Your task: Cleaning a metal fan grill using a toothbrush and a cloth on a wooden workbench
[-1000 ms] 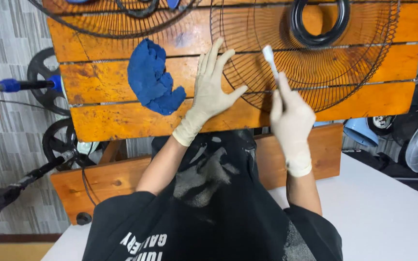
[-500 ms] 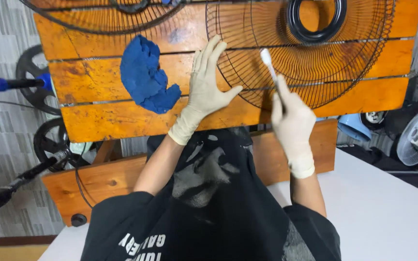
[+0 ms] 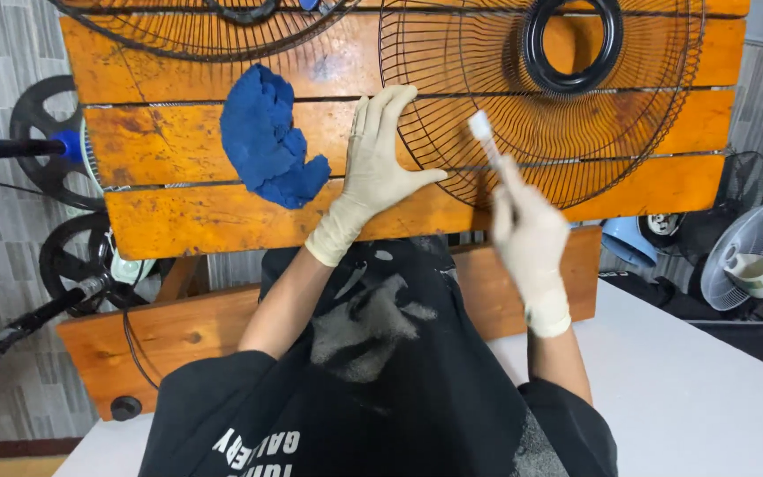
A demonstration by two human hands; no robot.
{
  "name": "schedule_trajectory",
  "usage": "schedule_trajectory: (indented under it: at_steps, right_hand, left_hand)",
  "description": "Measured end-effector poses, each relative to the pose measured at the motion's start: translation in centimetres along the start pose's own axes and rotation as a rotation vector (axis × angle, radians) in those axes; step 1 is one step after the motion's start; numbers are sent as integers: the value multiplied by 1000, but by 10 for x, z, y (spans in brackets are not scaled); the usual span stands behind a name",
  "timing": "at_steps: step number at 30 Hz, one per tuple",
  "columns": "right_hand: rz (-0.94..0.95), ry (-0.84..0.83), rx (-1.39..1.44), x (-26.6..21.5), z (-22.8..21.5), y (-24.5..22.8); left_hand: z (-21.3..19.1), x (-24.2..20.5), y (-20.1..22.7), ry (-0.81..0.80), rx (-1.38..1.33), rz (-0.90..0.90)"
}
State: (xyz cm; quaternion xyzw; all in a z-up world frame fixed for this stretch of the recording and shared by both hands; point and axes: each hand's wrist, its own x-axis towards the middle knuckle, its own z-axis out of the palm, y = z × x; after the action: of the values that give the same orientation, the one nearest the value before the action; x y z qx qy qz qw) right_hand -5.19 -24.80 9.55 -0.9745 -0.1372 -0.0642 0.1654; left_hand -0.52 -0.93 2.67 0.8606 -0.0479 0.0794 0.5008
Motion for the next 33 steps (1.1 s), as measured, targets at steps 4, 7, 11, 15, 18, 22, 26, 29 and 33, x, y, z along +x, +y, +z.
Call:
schedule_trajectory:
  at_steps: [4,7,11,15,18,22,26,29,33]
  right_hand:
    - [-70,11,50,0,5,-18]
    - [-101,2,-45,0,7,-26]
    - [-69,108,80,7,11,-17]
    - [-104,84,50,10,9,-38]
    - [-55,148,-10,24,4,-20]
    - [-61,1,34,13,12,-46]
    - [-62,142,76,21,11,-35]
    - [-59,98,62,17,12,-51]
    - [-48,162,-99,26,10,-25]
  left_hand:
    - [6,3,-10,-1,17,31]
    - [19,-1,-20,81,-110,58]
    - [16,-5,-21,70,-125,75]
    - [11,-3,-16,68,-132,76]
    - [11,-3,-14,88,-137,82]
    - [10,-1,-13,96,-119,85]
    - [11,-7,-13,85,-142,55]
    - [10,-2,-13,80,-141,67]
    - [10,-2,-14,79,-135,61]
